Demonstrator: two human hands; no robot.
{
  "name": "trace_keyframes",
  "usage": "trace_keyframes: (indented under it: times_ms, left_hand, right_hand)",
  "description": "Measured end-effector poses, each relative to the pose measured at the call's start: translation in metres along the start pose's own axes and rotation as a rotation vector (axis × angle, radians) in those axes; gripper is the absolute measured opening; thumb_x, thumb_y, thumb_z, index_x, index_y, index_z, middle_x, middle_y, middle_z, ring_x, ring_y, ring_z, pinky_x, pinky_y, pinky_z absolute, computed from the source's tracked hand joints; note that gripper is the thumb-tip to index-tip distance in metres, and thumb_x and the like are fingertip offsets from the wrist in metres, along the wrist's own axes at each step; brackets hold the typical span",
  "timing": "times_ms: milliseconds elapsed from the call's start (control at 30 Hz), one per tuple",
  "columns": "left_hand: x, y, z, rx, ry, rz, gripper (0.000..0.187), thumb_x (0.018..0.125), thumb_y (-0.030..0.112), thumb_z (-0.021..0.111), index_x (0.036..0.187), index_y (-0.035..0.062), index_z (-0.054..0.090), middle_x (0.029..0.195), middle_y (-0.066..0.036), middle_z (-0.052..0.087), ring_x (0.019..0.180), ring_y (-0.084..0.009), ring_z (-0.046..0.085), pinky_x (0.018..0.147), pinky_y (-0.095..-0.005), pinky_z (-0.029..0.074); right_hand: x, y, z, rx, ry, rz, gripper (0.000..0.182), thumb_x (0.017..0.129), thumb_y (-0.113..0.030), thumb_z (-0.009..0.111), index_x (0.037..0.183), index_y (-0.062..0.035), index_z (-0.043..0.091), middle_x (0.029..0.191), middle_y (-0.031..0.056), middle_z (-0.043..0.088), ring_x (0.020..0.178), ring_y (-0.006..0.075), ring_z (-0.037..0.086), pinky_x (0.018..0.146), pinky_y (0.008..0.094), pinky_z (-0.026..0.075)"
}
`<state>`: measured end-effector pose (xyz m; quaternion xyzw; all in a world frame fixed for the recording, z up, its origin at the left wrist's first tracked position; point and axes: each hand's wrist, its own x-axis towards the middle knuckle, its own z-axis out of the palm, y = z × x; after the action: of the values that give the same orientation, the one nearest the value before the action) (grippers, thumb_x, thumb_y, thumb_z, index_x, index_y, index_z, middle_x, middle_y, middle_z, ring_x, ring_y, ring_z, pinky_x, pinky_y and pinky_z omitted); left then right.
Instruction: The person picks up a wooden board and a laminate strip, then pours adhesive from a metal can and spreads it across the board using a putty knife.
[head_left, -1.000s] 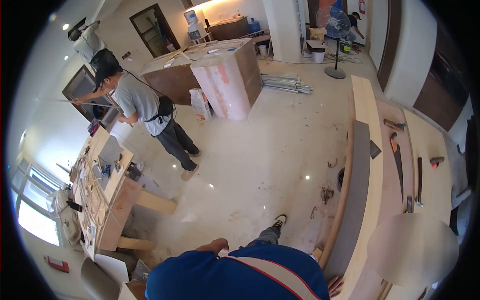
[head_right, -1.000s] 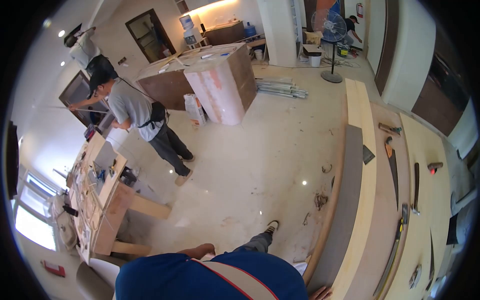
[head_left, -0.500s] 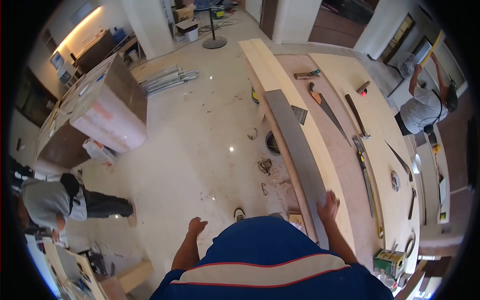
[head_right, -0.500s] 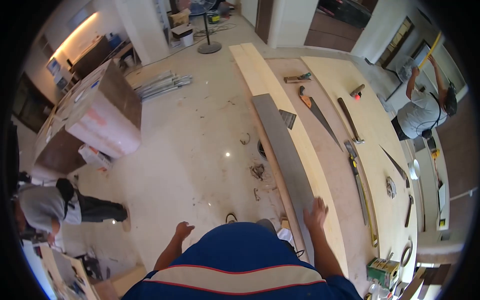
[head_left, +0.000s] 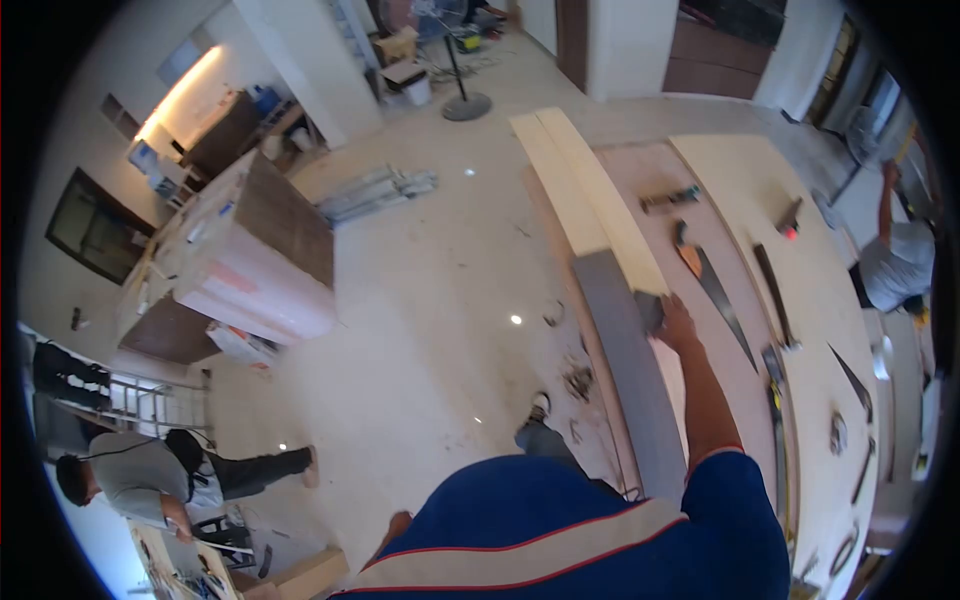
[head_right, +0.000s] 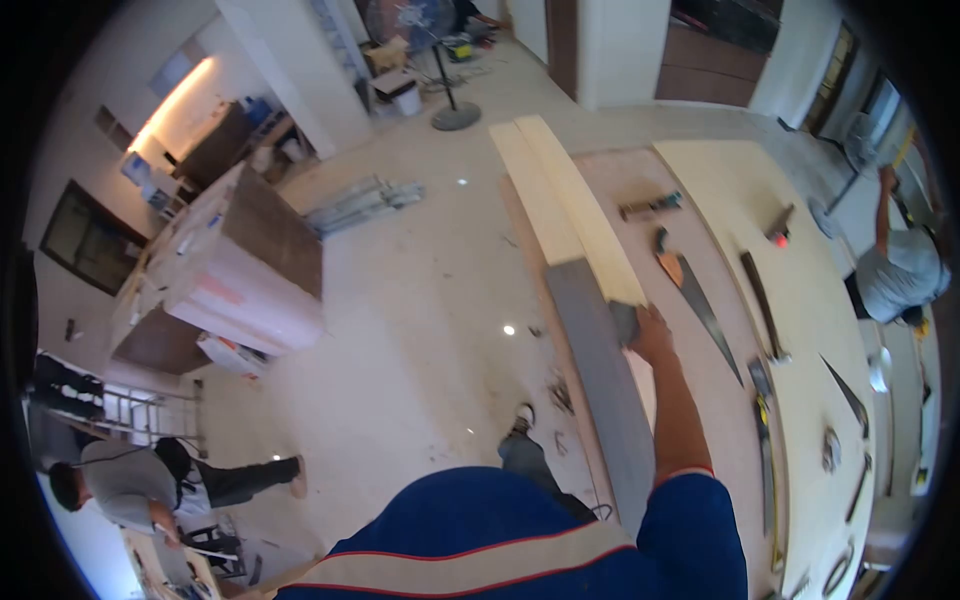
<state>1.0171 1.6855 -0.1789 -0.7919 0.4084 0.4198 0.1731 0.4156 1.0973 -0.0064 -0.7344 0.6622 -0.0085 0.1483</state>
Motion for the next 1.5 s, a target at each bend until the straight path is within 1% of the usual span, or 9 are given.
trace_keyframes:
  times_ms: [200, 400, 433, 600, 700, 867, 1100, 1233, 1500]
  left_hand:
    - [-0.006, 0.039, -0.093, 0.027, -0.117, -0.165, 0.063, 0.077, 0.055, 0.072, 0.108, 0.0001, 0.071, 0.105, -0.023, 0.071, 0.104, -0.0357, 0.067, 0.092, -0.0432, 0.053]
    - [0.084, 0.082, -0.185, 0.113, 0.109, 0.057, 0.075, 0.079, 0.056, 0.072, 0.127, -0.0008, 0.062, 0.127, -0.023, 0.063, 0.121, -0.0356, 0.058, 0.104, -0.0419, 0.046]
    - [0.055, 0.14, -0.231, -0.05, 0.181, -0.068, 0.072, 0.08, 0.053, 0.072, 0.126, -0.0013, 0.062, 0.126, -0.023, 0.063, 0.121, -0.036, 0.058, 0.104, -0.0417, 0.046]
    - [0.087, 0.227, -0.296, 0.172, 0.311, 0.4, 0.06, 0.085, 0.045, 0.067, 0.123, -0.0013, 0.064, 0.115, -0.021, 0.068, 0.11, -0.0367, 0.064, 0.097, -0.0411, 0.05]
    - [0.066, 0.287, -0.322, -0.053, 0.329, 0.419, 0.057, 0.086, 0.043, 0.066, 0.121, -0.0014, 0.065, 0.115, -0.022, 0.068, 0.108, -0.0369, 0.065, 0.095, -0.0424, 0.051]
    - [0.015, 0.383, -0.37, -0.341, 0.338, 0.508, 0.058, 0.088, 0.038, 0.068, 0.127, -0.004, 0.06, 0.11, -0.02, 0.07, 0.106, -0.0312, 0.067, 0.092, -0.0387, 0.052]
    - [-0.047, 0.514, -0.405, -0.752, -0.304, 0.847, 0.05, 0.09, 0.016, 0.072, 0.135, 0.0009, 0.056, 0.12, -0.011, 0.067, 0.104, -0.0188, 0.065, 0.09, -0.0314, 0.053]
    - [-0.064, 0.555, -0.404, -0.386, -0.566, 0.946, 0.039, 0.092, 0.015, 0.07, 0.128, 0.002, 0.062, 0.105, -0.003, 0.069, 0.095, -0.0097, 0.063, 0.083, -0.0258, 0.053]
    - [-0.046, 0.572, -0.38, -0.234, -0.833, 1.015, 0.037, 0.092, 0.016, 0.067, 0.125, -0.0013, 0.065, 0.108, -0.007, 0.071, 0.094, -0.0136, 0.065, 0.087, -0.0284, 0.052]
  right_hand:
    - [0.017, 0.01, -0.026, 0.027, -0.094, -0.019, 0.126, 0.04, -0.031, 0.098, 0.149, -0.0119, 0.038, 0.149, 0.0175, 0.041, 0.136, 0.0384, 0.041, 0.11, 0.0489, 0.04]
    - [0.023, 0.006, -0.051, 0.149, -0.009, -0.008, 0.102, 0.041, -0.024, 0.096, 0.133, -0.0097, 0.055, 0.129, 0.0151, 0.058, 0.122, 0.036, 0.053, 0.101, 0.0473, 0.047]
    - [0.027, 0.01, -0.048, 0.173, 0.026, 0.01, 0.095, 0.042, -0.023, 0.095, 0.127, -0.0088, 0.057, 0.122, 0.015, 0.061, 0.116, 0.0365, 0.056, 0.098, 0.0471, 0.048]
    - [0.047, 0.055, -0.02, 0.298, 0.22, 0.185, 0.06, 0.05, -0.016, 0.091, 0.101, -0.0031, 0.063, 0.09, 0.0147, 0.068, 0.085, 0.0348, 0.066, 0.077, 0.0431, 0.053]
    - [0.048, 0.081, -0.017, 0.578, 0.43, 0.368, 0.033, 0.063, -0.009, 0.084, 0.087, -0.0006, 0.063, 0.079, 0.0081, 0.064, 0.072, 0.0204, 0.06, 0.07, 0.0332, 0.05]
    - [0.008, 0.042, -0.05, 1.261, 0.547, 0.366, 0.018, 0.077, -0.001, 0.072, 0.095, 0.0, 0.068, 0.083, 0.0002, 0.064, 0.074, 0.0097, 0.055, 0.068, 0.0257, 0.047]
    - [-0.061, -0.135, -0.059, 1.31, -0.11, 0.055, 0.019, 0.08, -0.003, 0.077, 0.098, -0.0002, 0.074, 0.088, 0.0043, 0.071, 0.081, 0.0115, 0.065, 0.075, 0.0272, 0.054]
    - [-0.087, -0.185, -0.047, 1.188, 0.056, -0.144, 0.015, 0.081, -0.007, 0.076, 0.095, -0.0019, 0.075, 0.089, 0.0081, 0.073, 0.082, 0.0107, 0.066, 0.076, 0.0278, 0.054]
    - [-0.141, -0.174, -0.033, 1.472, 0.168, 0.336, 0.014, 0.079, -0.009, 0.079, 0.088, -0.0011, 0.072, 0.078, 0.0036, 0.07, 0.074, 0.0079, 0.062, 0.068, 0.0267, 0.052]
